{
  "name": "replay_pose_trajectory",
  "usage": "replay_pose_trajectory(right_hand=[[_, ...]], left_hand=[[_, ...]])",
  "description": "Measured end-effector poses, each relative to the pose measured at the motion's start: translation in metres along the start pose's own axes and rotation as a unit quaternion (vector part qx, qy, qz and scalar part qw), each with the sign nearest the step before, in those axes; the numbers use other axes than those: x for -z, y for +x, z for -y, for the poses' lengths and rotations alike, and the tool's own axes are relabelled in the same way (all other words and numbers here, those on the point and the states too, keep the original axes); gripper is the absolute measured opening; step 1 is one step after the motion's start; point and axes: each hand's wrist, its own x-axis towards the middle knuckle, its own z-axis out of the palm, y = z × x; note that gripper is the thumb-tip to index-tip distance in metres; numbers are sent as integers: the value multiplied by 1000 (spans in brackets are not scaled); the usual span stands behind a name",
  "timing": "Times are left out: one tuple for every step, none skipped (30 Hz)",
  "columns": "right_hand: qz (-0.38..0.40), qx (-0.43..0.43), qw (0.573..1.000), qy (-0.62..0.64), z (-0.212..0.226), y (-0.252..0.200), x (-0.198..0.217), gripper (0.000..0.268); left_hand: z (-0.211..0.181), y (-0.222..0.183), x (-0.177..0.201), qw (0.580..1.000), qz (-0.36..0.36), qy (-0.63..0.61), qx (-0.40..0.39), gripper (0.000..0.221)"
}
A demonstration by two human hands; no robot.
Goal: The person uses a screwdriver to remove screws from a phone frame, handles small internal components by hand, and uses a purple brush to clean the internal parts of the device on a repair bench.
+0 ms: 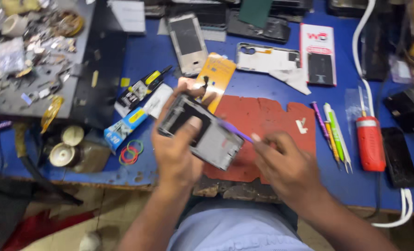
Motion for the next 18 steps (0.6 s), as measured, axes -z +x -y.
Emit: replay_pose_trajectory(right_hand=[[26,-32,999,-7,0,-9,8,35],[51,-64,997,-15,-3,-15,14,33],[57,-59,997,-9,-5,-21,19,33],[38,-107,994,8,-9,-26,25,32],[20,-168,985,21,-7,-36,30,30],[26,-178,983,22,-5,-43,31,30],[8,-113,993,40,-5,-44,30,25],[-10,-47,997,56,-5,-44,29,21],[-16,-47,998,50,-6,-43,26,21],[4,14,999,41,-7,-40,19,25],[33,72,996,40,-8,-42,17,30],[38,69,996,40,-14,-43,17,30],[55,-100,988,101,-25,-39,15,18],[72,-266,948,158,-30,-38,14,7],[75,-265,948,160,-31,-39,14,7],[8,-147,989,25,-30,-40,16,11],[-62,-22,991,-113,-29,-39,17,15],[-63,-20,992,-111,-24,-40,16,15]], left_hand=[[-10,6,7,999,-30,5,-15,57],[-19,10,14,999,-38,5,-22,57],[-26,12,19,999,-17,-29,-32,58],[-29,13,21,997,3,-64,-42,58],[-28,12,21,998,-2,-63,-32,58],[-27,11,20,998,0,-53,-29,59],[-26,16,17,998,17,-47,-34,59],[-25,16,12,998,26,-49,-31,59],[-24,13,7,998,5,-55,-10,61],[-22,14,4,998,-16,-61,11,63],[-21,12,3,998,-20,-62,15,63],[-21,10,4,998,-26,-60,19,63],[-21,8,6,998,-30,-56,19,63],[-20,6,7,998,-33,-55,19,63],[-20,4,9,998,-35,-56,22,64],[-20,2,10,997,-36,-57,26,65],[-20,2,11,998,-36,-56,23,65],[-19,2,11,998,-29,-51,20,65]])
